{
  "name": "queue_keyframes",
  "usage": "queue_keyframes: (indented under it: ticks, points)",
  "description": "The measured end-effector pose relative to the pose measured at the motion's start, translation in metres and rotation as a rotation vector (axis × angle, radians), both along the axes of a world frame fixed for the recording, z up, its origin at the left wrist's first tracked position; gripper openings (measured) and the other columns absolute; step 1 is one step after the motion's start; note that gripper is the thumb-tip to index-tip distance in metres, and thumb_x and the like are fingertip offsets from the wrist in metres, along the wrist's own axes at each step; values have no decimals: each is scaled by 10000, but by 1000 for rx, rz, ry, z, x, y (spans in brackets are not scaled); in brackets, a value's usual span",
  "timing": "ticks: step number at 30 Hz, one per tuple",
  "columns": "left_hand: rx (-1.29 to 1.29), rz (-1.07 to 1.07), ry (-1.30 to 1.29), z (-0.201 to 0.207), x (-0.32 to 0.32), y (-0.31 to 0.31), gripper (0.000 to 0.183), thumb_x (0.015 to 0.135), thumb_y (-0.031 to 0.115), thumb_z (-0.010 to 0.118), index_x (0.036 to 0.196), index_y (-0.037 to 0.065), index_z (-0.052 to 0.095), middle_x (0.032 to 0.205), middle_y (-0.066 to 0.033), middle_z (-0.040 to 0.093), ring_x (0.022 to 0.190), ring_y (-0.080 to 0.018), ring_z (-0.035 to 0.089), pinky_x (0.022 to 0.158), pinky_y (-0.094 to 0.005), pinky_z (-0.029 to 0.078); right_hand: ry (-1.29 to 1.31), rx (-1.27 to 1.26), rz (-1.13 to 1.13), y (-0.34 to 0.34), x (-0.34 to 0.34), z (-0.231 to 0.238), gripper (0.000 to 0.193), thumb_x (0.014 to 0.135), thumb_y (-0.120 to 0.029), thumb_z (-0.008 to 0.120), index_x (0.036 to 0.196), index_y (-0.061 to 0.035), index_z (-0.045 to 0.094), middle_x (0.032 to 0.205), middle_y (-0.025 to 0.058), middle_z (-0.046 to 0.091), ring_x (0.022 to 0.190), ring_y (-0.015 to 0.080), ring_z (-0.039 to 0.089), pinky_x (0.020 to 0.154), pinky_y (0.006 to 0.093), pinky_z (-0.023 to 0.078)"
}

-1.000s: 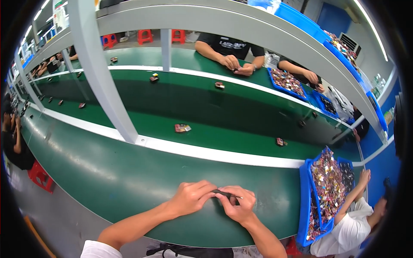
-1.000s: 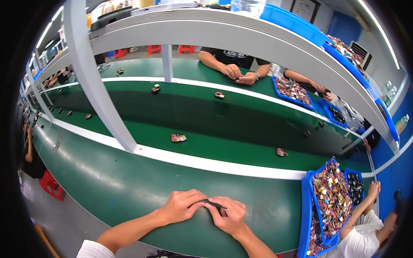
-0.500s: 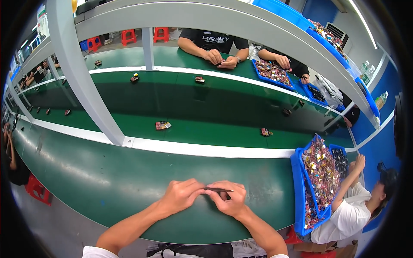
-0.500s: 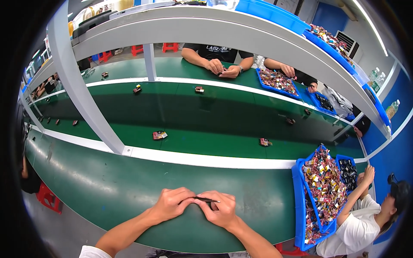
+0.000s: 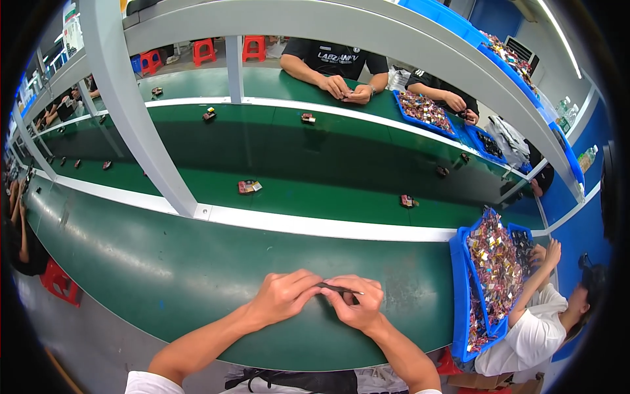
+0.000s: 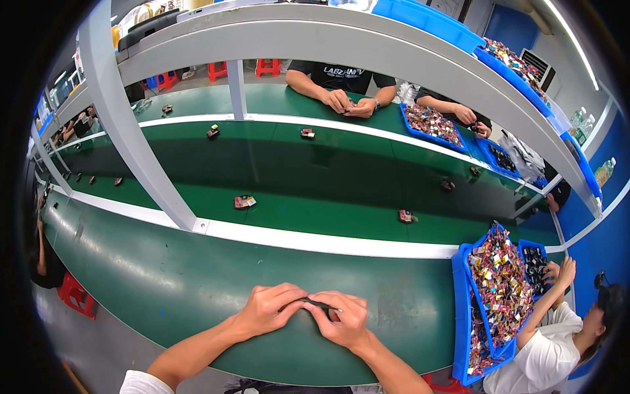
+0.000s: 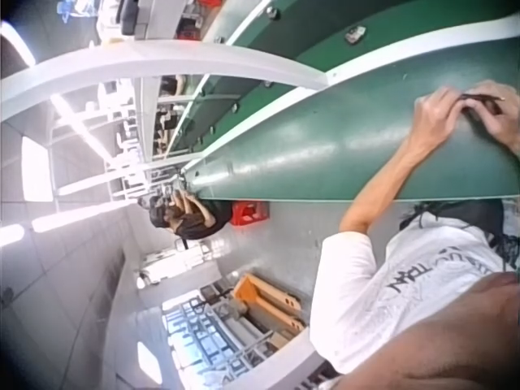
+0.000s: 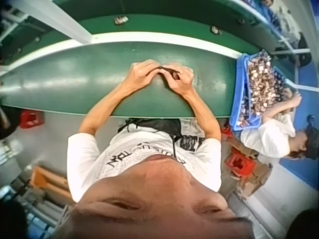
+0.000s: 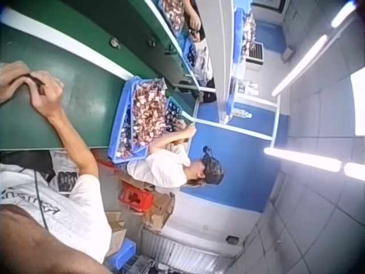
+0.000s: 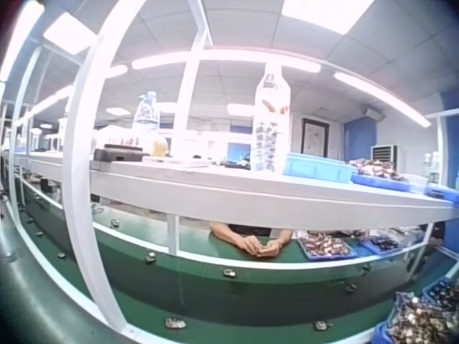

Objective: Assembling small components into black housings using tweezers on a factory assembly line.

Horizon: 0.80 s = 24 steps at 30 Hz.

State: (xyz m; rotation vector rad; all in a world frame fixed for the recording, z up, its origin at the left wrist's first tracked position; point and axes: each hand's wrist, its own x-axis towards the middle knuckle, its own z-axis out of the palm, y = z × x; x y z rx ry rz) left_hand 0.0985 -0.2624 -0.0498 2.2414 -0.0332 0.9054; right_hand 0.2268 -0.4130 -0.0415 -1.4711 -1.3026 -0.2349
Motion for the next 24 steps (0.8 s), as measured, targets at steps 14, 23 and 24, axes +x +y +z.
queue_keyframes:
  ticks: [14, 23, 24]
  points:
    - [24, 7, 26, -3, 1, 0, 155, 810, 16, 766, 961, 20, 729, 904, -86, 735, 670, -238, 710, 548, -316, 572, -10, -47, -23, -2, 2, -1, 209, 739, -39, 858, 905, -31, 732, 841, 77, 757, 398, 67, 407, 404, 228, 352]
    - [2, -1, -1, -1, 1, -2, 145, 838, 43, 755, 976, 24, 713, 896, -83, 716, 681, -275, 701, 558, -357, 560, -12, -43, -8, -2, 2, -2, 211, 741, -29, 857, 911, -30, 732, 871, 88, 767, 397, 60, 404, 397, 229, 343]
    - [2, 2, -1, 0, 0, -2, 145, 838, 43, 755, 976, 24, 713, 896, -83, 716, 681, -275, 701, 558, -357, 560, -4, -40, -9, -2, 2, -2, 209, 743, -29, 856, 910, -30, 731, 873, 88, 767, 397, 59, 404, 396, 228, 342]
